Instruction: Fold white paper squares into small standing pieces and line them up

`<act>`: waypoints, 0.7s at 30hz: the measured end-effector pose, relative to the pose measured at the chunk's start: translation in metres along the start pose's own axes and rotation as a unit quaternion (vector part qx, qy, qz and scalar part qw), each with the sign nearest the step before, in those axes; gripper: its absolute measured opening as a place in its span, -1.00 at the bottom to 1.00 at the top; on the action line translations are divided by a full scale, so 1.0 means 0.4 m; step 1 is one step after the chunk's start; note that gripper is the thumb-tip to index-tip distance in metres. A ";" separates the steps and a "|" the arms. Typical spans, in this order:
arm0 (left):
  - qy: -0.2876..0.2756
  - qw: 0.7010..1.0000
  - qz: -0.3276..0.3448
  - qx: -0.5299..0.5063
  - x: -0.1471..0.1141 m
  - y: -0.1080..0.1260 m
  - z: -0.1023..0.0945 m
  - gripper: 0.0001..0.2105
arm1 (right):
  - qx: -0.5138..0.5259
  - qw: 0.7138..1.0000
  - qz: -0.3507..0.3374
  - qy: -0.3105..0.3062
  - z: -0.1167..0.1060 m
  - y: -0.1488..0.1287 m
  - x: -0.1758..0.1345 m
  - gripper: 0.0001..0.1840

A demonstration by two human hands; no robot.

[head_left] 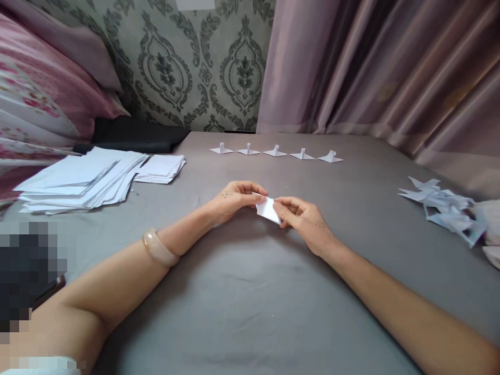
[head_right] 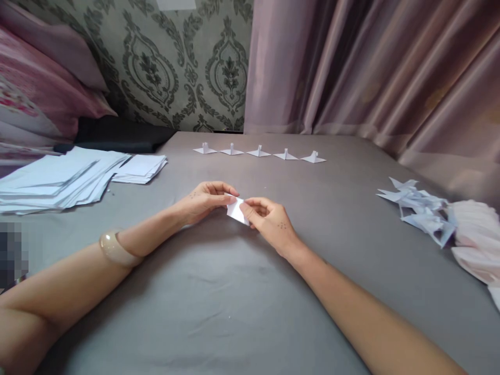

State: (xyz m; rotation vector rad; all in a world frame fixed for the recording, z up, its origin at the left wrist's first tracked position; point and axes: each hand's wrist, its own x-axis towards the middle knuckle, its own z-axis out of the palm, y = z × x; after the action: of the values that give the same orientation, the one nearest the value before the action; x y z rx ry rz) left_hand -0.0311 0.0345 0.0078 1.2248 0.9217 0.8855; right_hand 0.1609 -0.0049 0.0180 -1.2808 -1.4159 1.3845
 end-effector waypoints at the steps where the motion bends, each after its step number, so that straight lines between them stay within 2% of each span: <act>1: -0.001 1.000 -0.004 0.000 -0.001 0.000 0.004 -0.78 | 0.007 1.000 0.007 -0.004 0.001 0.000 0.000 -0.62; 4: 0.000 1.000 -0.016 -0.024 -0.002 -0.001 0.012 -0.72 | 0.028 0.999 0.023 -0.014 0.006 0.006 0.002 -0.59; 8: -0.002 0.997 -0.033 -0.066 0.002 -0.007 0.013 -0.57 | 0.044 0.999 0.026 0.015 0.007 0.019 0.007 -0.59; 12: 0.010 0.998 -0.038 -0.046 0.005 -0.021 0.014 -0.56 | -0.012 0.999 0.038 0.028 0.007 0.027 0.007 -0.59; 15: 0.021 1.000 -0.010 0.015 0.003 -0.033 0.020 -0.60 | -0.101 0.994 0.040 0.019 0.008 0.026 0.000 -0.64; 17: 0.019 0.996 0.033 0.083 0.000 -0.039 0.027 -0.64 | -0.179 0.983 0.013 0.022 0.009 0.024 -0.005 -0.70; 21: 0.037 0.963 0.101 0.248 -0.009 -0.044 0.041 -0.75 | -0.324 0.944 -0.050 0.037 0.008 0.024 -0.011 -0.72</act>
State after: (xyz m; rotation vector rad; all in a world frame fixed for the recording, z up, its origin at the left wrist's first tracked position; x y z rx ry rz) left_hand -0.0162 0.0230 -0.0078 1.7493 1.1342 0.8917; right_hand 0.1602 -0.0107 0.0089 -1.6104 -1.9390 0.8044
